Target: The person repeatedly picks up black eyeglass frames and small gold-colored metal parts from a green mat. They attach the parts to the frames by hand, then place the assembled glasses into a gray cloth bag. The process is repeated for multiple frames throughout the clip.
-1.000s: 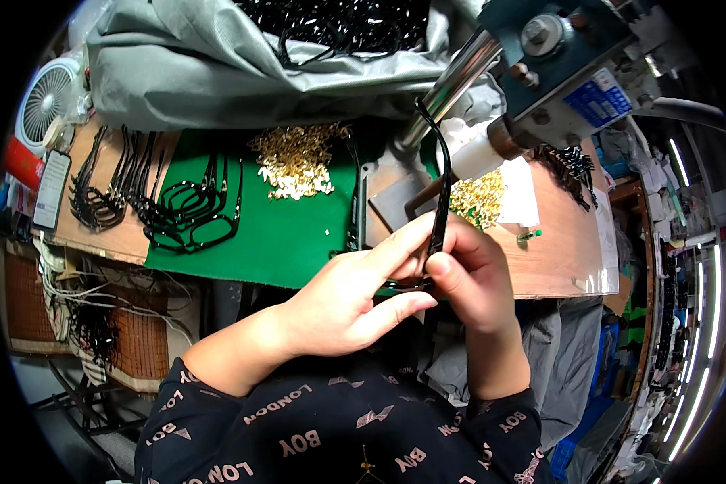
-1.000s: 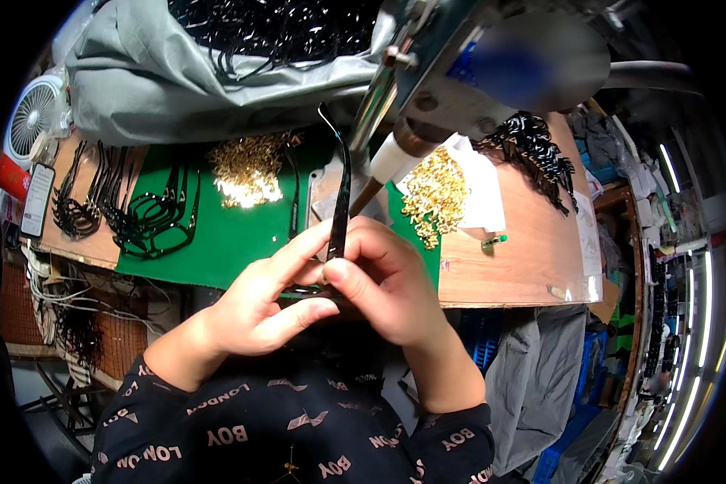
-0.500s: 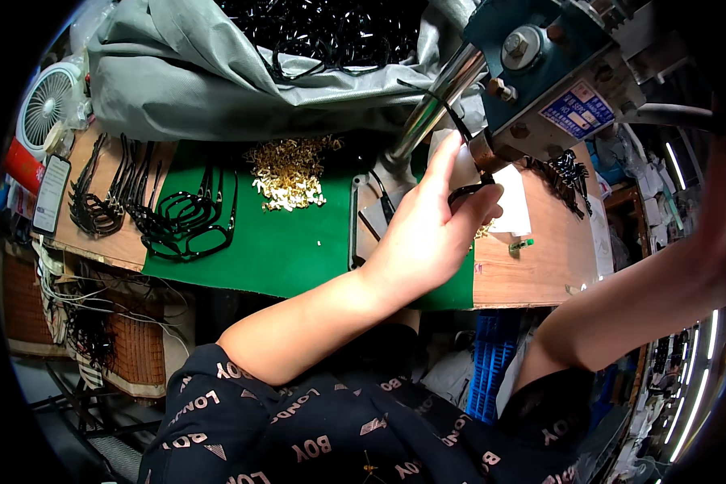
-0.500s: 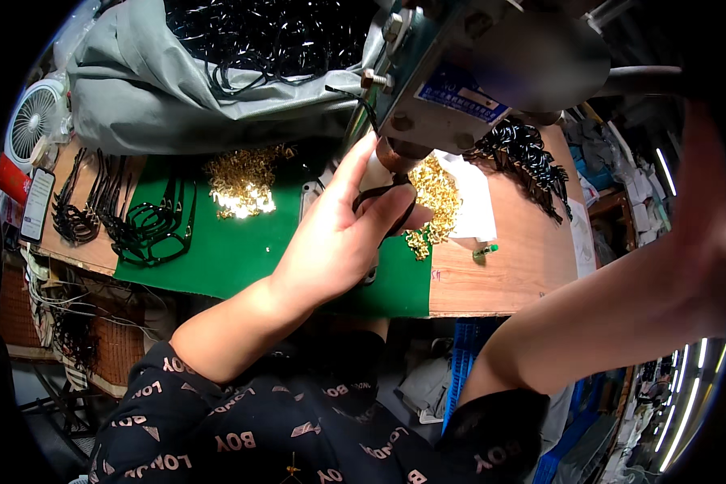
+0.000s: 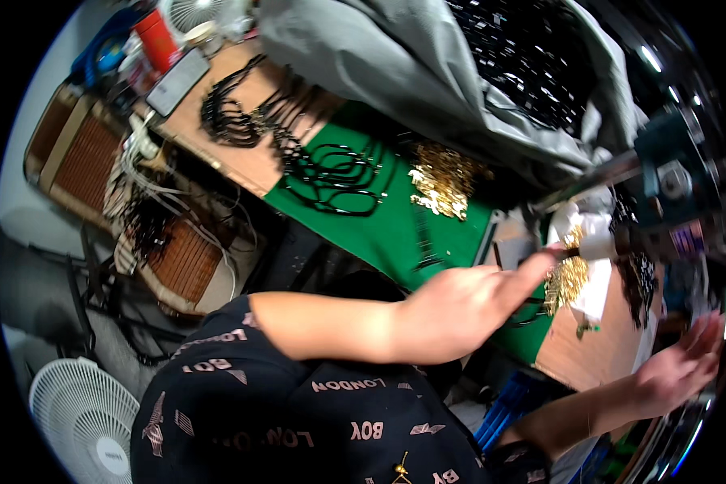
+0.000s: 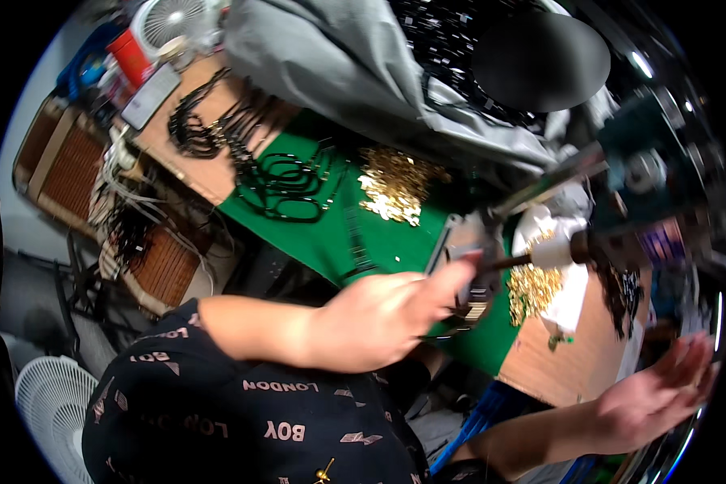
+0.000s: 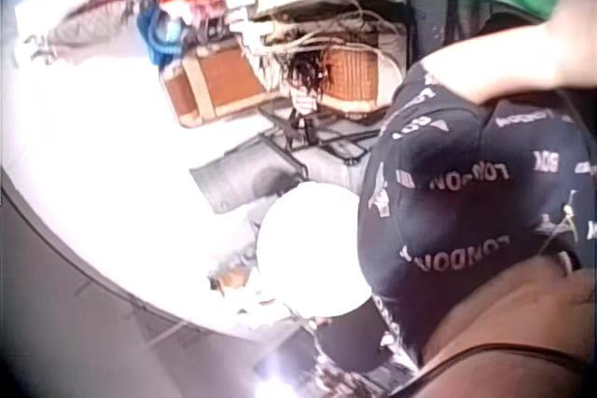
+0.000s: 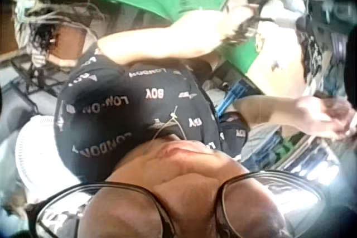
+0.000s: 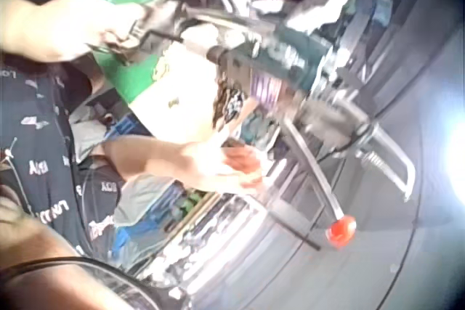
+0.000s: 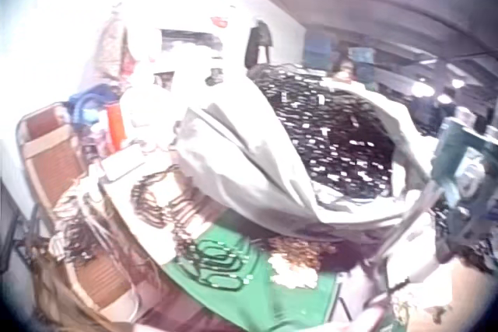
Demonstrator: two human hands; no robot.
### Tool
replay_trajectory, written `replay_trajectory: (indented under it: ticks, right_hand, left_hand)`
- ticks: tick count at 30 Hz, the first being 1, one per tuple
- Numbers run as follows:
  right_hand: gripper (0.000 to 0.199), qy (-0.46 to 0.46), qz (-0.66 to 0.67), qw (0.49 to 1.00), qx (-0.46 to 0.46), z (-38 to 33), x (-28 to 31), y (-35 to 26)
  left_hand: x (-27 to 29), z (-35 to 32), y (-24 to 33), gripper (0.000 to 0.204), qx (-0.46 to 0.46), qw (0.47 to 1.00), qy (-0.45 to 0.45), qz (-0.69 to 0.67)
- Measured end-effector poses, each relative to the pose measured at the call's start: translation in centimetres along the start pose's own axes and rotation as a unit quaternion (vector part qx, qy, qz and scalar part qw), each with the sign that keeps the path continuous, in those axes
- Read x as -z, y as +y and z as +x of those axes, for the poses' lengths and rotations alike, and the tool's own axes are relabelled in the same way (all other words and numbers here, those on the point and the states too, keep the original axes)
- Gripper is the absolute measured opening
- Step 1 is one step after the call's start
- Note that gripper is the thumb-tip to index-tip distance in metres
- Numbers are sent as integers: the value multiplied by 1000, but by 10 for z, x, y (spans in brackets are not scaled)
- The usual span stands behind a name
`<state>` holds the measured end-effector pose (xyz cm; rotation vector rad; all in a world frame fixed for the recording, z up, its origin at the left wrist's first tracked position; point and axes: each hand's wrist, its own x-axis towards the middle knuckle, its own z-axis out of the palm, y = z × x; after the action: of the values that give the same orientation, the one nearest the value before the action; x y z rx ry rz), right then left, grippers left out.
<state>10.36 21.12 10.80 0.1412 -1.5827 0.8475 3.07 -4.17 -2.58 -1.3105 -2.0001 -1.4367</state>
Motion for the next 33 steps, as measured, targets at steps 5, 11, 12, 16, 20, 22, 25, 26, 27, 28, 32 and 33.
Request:
replay_trajectory:
  ticks: [5, 11, 12, 16, 20, 22, 25, 26, 27, 28, 32, 33]
  right_hand:
    - [33, -48, -1, 960, -276, -80, 15, 36]
    - [32, -75, -2, 958, -276, -94, 5, 29]
    - [32, -83, -7, 959, -271, -93, 8, 27]
    - [31, -82, -14, 958, -273, -97, 18, 28]
    - [31, -98, -23, 953, -287, -106, 16, 34]
    - [29, -99, -38, 956, -273, -111, 13, 33]
    - [28, -123, -28, 945, -300, -111, 22, 43]
    - [26, -107, -18, 945, -308, -112, 18, 41]
    - [25, -114, -24, 944, -308, -114, 19, 41]
    - [25, -122, -24, 943, -308, -116, 18, 43]
    - [18, -111, 29, 947, -300, -117, -9, 34]
    - [18, -115, 27, 949, -294, -118, -11, 32]
  left_hand:
    - [92, -43, 14, 65, 331, 936, -120, 5]
    - [132, -25, -28, 48, 412, 888, -194, -63]
    - [137, -30, -46, 48, 327, 929, -173, 1]
    - [139, -37, -101, 54, 148, 887, -83, 429]
    - [149, -42, -119, 43, 218, 869, -178, 406]
    - [163, -39, -84, 32, 209, 890, -177, 364]
    - [204, -29, -41, 36, 124, 928, -2, 351]
    - [215, -20, -49, 31, 74, 908, 64, 406]
    - [227, -9, -60, 34, 67, 888, 120, 438]
    - [244, -2, -84, 37, 55, 884, 148, 440]
    - [323, -36, -215, 34, 17, 885, 101, 453]
    - [330, -48, -233, 36, 106, 918, 50, 378]
